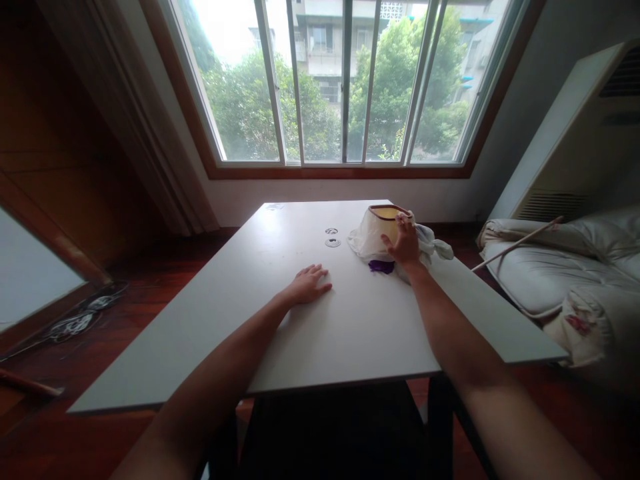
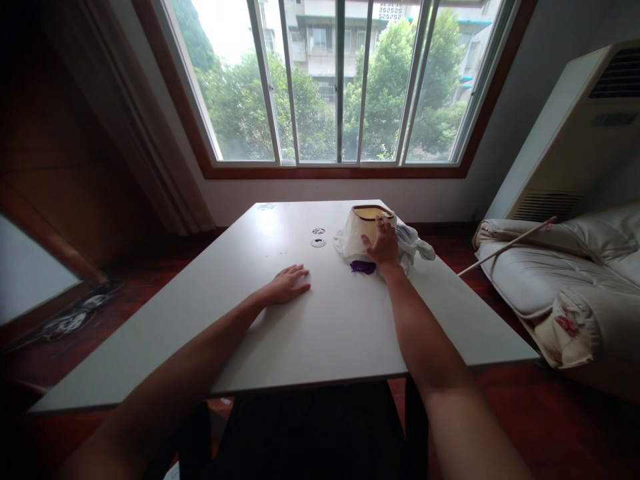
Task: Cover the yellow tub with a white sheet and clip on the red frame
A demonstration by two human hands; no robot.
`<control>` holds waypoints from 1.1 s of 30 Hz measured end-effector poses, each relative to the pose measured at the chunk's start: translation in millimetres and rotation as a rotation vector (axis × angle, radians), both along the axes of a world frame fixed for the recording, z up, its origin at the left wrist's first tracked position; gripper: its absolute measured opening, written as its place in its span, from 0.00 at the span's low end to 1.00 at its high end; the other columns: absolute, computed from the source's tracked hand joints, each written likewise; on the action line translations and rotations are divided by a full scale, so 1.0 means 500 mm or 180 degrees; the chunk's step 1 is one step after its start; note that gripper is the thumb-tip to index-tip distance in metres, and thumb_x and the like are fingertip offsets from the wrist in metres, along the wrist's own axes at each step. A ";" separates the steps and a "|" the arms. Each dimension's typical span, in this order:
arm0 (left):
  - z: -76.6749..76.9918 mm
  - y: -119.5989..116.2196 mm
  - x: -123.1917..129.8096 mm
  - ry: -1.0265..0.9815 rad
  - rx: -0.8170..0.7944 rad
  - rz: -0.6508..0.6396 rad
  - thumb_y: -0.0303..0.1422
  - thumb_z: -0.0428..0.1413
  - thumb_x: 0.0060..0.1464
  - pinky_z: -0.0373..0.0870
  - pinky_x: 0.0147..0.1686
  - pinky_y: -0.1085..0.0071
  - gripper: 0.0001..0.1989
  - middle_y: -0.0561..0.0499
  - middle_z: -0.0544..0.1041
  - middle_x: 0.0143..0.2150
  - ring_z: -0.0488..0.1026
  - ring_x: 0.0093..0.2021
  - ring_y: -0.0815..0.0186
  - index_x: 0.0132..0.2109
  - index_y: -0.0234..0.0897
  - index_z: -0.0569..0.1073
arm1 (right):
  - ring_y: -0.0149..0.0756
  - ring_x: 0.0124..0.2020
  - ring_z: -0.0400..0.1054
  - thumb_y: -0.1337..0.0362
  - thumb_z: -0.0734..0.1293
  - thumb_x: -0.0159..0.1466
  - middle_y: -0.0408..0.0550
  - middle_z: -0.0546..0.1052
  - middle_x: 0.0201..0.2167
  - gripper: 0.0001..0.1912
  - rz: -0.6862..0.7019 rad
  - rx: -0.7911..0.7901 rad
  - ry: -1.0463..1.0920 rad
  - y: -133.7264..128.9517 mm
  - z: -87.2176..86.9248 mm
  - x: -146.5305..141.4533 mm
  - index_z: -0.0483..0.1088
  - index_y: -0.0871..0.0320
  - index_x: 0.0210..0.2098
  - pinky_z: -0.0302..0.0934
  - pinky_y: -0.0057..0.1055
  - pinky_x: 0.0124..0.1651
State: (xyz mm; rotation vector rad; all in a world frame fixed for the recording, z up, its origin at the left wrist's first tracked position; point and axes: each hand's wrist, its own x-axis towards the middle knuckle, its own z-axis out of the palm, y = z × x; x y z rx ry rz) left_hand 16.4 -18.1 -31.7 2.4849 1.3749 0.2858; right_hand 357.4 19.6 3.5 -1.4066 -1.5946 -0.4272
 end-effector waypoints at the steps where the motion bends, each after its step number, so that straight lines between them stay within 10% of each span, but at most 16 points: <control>1: 0.000 0.000 0.000 -0.0015 -0.0002 0.0004 0.55 0.47 0.59 0.47 0.69 0.49 0.35 0.40 0.54 0.73 0.47 0.73 0.47 0.65 0.39 0.65 | 0.60 0.65 0.54 0.52 0.65 0.63 0.62 0.59 0.66 0.32 -0.0042 -0.0035 -0.0013 -0.003 0.002 -0.003 0.62 0.60 0.63 0.52 0.58 0.65; 11: 0.000 0.001 0.000 0.0273 0.0066 -0.0001 0.55 0.44 0.61 0.46 0.70 0.54 0.35 0.41 0.53 0.73 0.47 0.74 0.51 0.67 0.38 0.62 | 0.50 0.59 0.63 0.56 0.64 0.65 0.54 0.69 0.62 0.24 0.0760 -0.0751 -0.0776 -0.027 0.011 -0.068 0.70 0.57 0.59 0.55 0.48 0.65; 25: 0.004 -0.003 0.002 0.0382 0.0058 0.0044 0.55 0.43 0.62 0.46 0.70 0.57 0.35 0.43 0.52 0.74 0.47 0.74 0.52 0.68 0.39 0.61 | 0.47 0.71 0.49 0.53 0.62 0.65 0.57 0.52 0.72 0.38 0.0073 -0.1865 -0.0504 0.018 -0.058 -0.026 0.53 0.66 0.69 0.49 0.39 0.69; 33: 0.001 0.002 0.002 0.0380 0.0055 0.0023 0.56 0.42 0.61 0.46 0.70 0.56 0.36 0.43 0.52 0.74 0.47 0.74 0.52 0.68 0.40 0.60 | 0.54 0.52 0.70 0.51 0.61 0.67 0.62 0.77 0.48 0.22 -0.0632 -0.2378 -0.0300 -0.028 0.040 -0.006 0.77 0.60 0.47 0.61 0.44 0.54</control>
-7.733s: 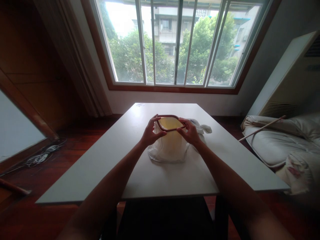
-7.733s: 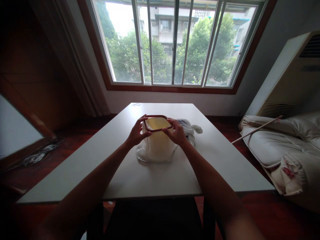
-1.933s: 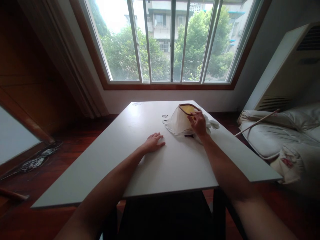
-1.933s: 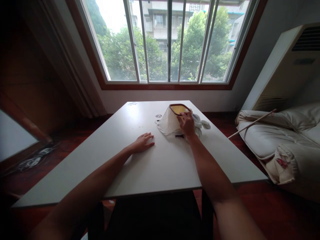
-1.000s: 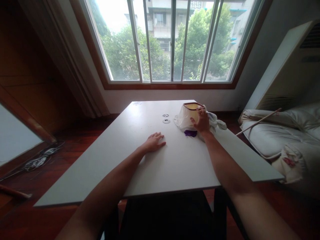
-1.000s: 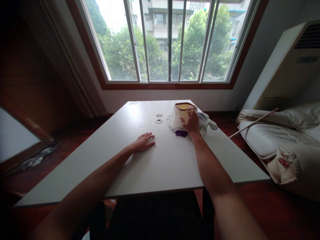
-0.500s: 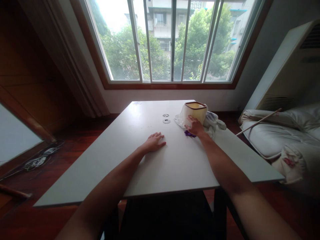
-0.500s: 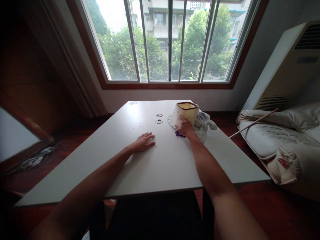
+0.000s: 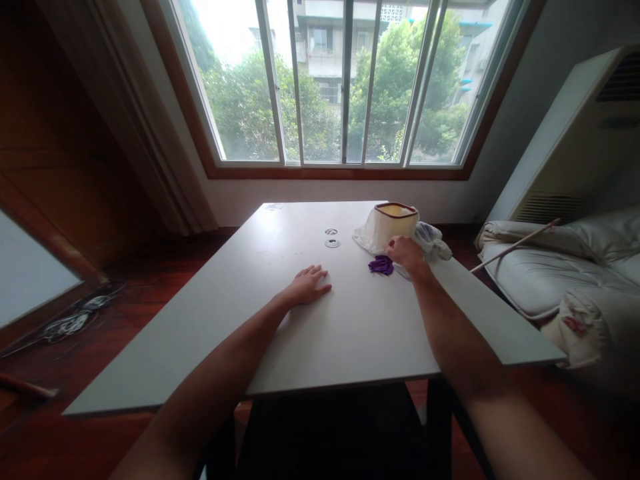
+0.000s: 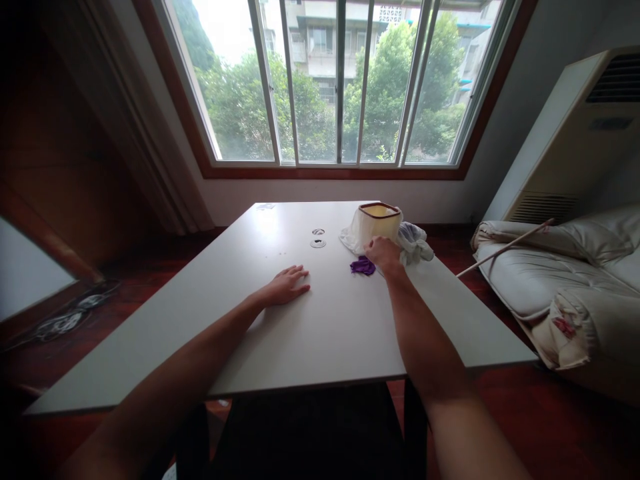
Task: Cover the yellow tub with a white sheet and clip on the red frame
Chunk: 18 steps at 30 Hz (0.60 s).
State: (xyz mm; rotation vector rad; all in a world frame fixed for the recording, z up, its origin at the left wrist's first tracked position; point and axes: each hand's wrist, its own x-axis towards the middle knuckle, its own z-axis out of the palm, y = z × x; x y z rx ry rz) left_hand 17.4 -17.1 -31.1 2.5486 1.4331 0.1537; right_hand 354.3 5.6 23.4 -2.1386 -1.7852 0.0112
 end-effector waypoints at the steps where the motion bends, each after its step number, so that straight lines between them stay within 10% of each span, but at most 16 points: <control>1: -0.001 0.001 0.000 -0.0005 -0.0001 -0.0003 0.56 0.42 0.61 0.46 0.70 0.56 0.36 0.44 0.52 0.74 0.47 0.74 0.52 0.68 0.40 0.61 | 0.55 0.51 0.71 0.49 0.62 0.66 0.65 0.77 0.47 0.24 -0.0238 -0.0152 0.0013 -0.006 0.010 0.009 0.77 0.62 0.46 0.62 0.45 0.51; 8: -0.005 0.002 0.000 -0.0017 0.0039 0.0005 0.56 0.43 0.61 0.46 0.70 0.57 0.36 0.44 0.53 0.74 0.47 0.74 0.53 0.68 0.40 0.61 | 0.56 0.49 0.73 0.46 0.67 0.62 0.70 0.77 0.46 0.30 -0.0332 -0.0900 0.0110 -0.001 -0.025 0.060 0.77 0.69 0.47 0.65 0.40 0.47; 18: 0.011 -0.010 0.000 0.0017 -0.0008 0.0016 0.56 0.43 0.61 0.47 0.70 0.57 0.36 0.43 0.52 0.74 0.47 0.74 0.53 0.68 0.39 0.61 | 0.50 0.50 0.73 0.51 0.66 0.64 0.61 0.79 0.47 0.22 0.0195 -0.0355 -0.0082 -0.005 -0.022 -0.012 0.78 0.60 0.47 0.64 0.36 0.49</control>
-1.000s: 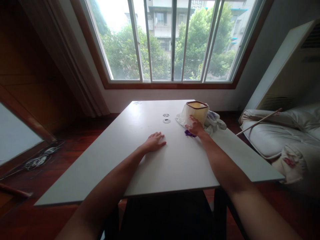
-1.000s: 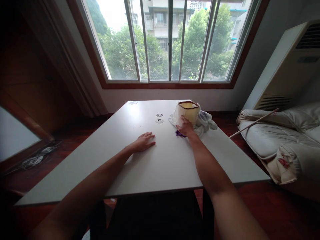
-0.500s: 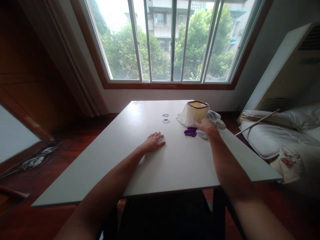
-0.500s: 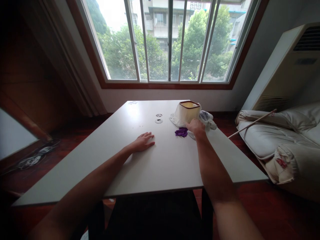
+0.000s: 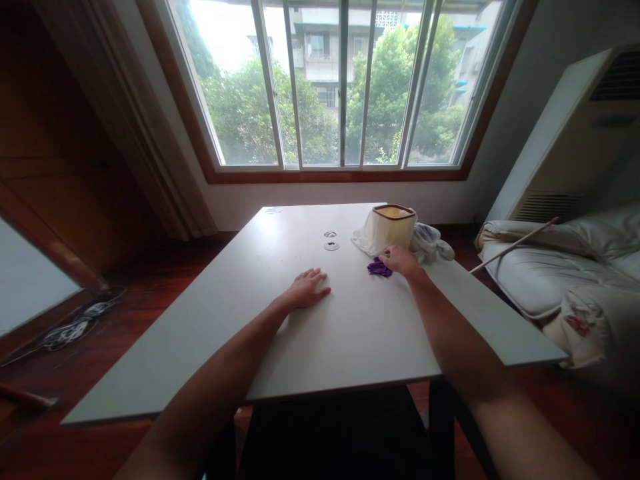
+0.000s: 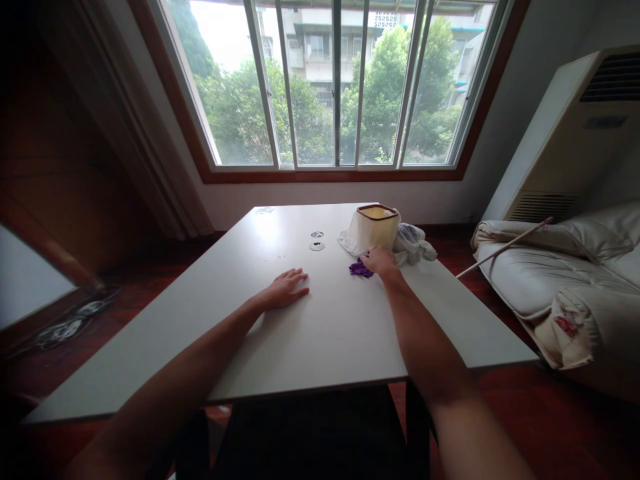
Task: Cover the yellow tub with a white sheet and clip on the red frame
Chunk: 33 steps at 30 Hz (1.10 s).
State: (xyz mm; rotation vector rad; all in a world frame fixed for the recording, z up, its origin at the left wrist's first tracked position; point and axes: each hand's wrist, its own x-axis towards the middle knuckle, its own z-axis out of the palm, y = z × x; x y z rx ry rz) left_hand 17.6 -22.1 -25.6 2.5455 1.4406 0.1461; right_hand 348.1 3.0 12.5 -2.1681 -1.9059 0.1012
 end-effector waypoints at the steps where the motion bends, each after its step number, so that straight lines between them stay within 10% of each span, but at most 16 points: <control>1: 0.000 0.000 0.000 0.0010 -0.0005 -0.0005 0.56 0.43 0.61 0.47 0.70 0.57 0.36 0.43 0.52 0.74 0.47 0.74 0.53 0.68 0.39 0.61 | 0.48 0.48 0.74 0.51 0.65 0.64 0.59 0.80 0.45 0.20 0.0132 0.0039 0.0033 -0.008 0.006 -0.013 0.78 0.59 0.45 0.64 0.34 0.48; 5: -0.004 0.003 0.001 0.0028 0.0009 -0.0013 0.56 0.42 0.61 0.46 0.70 0.57 0.36 0.43 0.53 0.74 0.47 0.74 0.53 0.68 0.40 0.61 | 0.38 0.35 0.74 0.51 0.67 0.63 0.49 0.81 0.34 0.17 0.1126 -0.0423 0.0369 -0.031 0.008 -0.049 0.80 0.58 0.38 0.62 0.27 0.39; 10: -0.006 0.005 0.002 0.0032 0.0025 0.0017 0.56 0.42 0.61 0.46 0.70 0.58 0.36 0.44 0.52 0.74 0.47 0.74 0.53 0.68 0.40 0.61 | 0.38 0.31 0.72 0.49 0.66 0.64 0.48 0.79 0.29 0.21 0.0723 -0.0547 0.0215 -0.020 -0.012 -0.016 0.79 0.60 0.32 0.62 0.28 0.35; 17: -0.006 0.001 0.000 0.0020 0.0040 0.0002 0.56 0.42 0.61 0.47 0.70 0.58 0.35 0.45 0.53 0.74 0.47 0.74 0.54 0.67 0.41 0.61 | 0.52 0.45 0.75 0.54 0.66 0.63 0.65 0.80 0.43 0.20 -0.0109 -0.0349 -0.0151 -0.002 -0.009 0.007 0.78 0.66 0.42 0.66 0.40 0.47; 24: -0.002 0.013 0.007 -0.0247 0.0676 0.0693 0.54 0.40 0.64 0.45 0.71 0.58 0.38 0.39 0.51 0.74 0.47 0.74 0.54 0.70 0.31 0.54 | 0.44 0.70 0.52 0.46 0.59 0.68 0.59 0.59 0.69 0.37 0.0853 0.0419 -0.0004 -0.038 -0.027 -0.138 0.57 0.65 0.67 0.46 0.32 0.69; 33: -0.027 0.046 -0.008 0.0159 0.0207 0.0880 0.53 0.37 0.64 0.42 0.71 0.53 0.40 0.36 0.45 0.75 0.41 0.75 0.53 0.71 0.27 0.51 | 0.44 0.75 0.33 0.41 0.52 0.69 0.59 0.40 0.74 0.45 0.0851 -0.0592 0.0067 -0.036 -0.085 -0.192 0.43 0.69 0.72 0.31 0.40 0.73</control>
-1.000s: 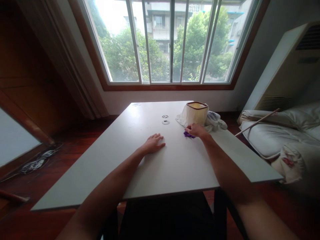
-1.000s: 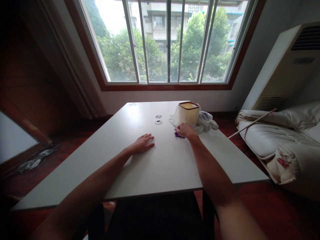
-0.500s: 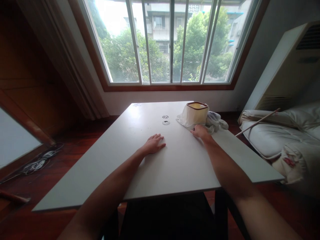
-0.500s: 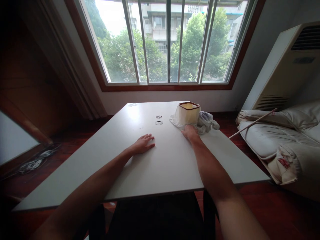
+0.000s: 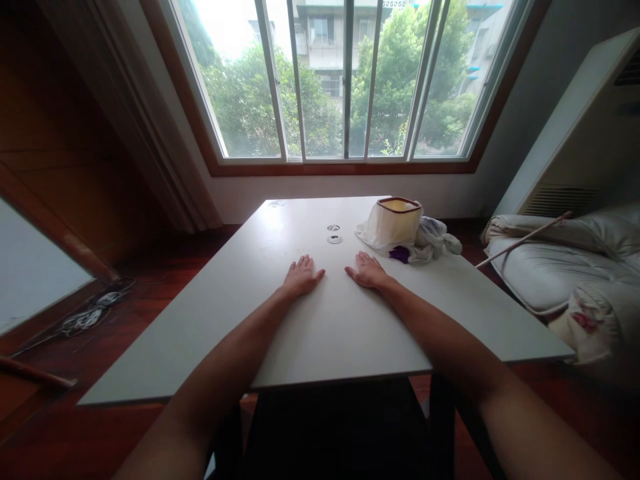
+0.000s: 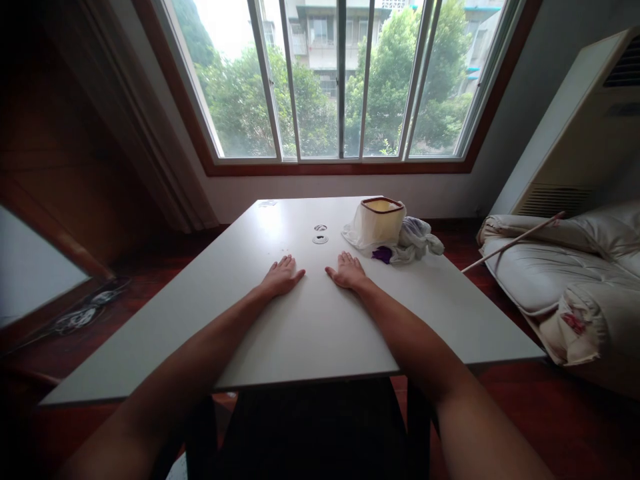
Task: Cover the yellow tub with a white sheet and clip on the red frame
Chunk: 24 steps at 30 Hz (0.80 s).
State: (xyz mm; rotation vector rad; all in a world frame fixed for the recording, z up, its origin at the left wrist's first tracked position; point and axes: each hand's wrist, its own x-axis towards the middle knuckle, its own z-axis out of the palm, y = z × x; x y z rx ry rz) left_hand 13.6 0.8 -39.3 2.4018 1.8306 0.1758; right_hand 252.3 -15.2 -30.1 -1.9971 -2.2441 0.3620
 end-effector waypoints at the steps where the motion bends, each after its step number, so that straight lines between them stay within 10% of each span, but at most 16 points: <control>1: -0.004 0.003 0.000 0.0046 -0.0070 -0.0020 0.53 0.36 0.63 0.41 0.70 0.53 0.40 0.36 0.45 0.75 0.41 0.75 0.53 0.71 0.28 0.51 | 0.44 0.75 0.33 0.41 0.51 0.69 0.59 0.40 0.74 0.45 -0.0015 -0.0039 -0.0003 0.002 -0.002 0.002 0.43 0.69 0.72 0.30 0.40 0.73; 24: -0.007 0.008 -0.001 0.0087 -0.0048 -0.0030 0.54 0.36 0.62 0.41 0.70 0.53 0.40 0.38 0.46 0.75 0.42 0.75 0.54 0.71 0.31 0.52 | 0.47 0.74 0.37 0.40 0.53 0.68 0.60 0.44 0.73 0.45 0.0033 0.0033 0.0035 0.008 -0.005 0.001 0.46 0.67 0.71 0.33 0.41 0.73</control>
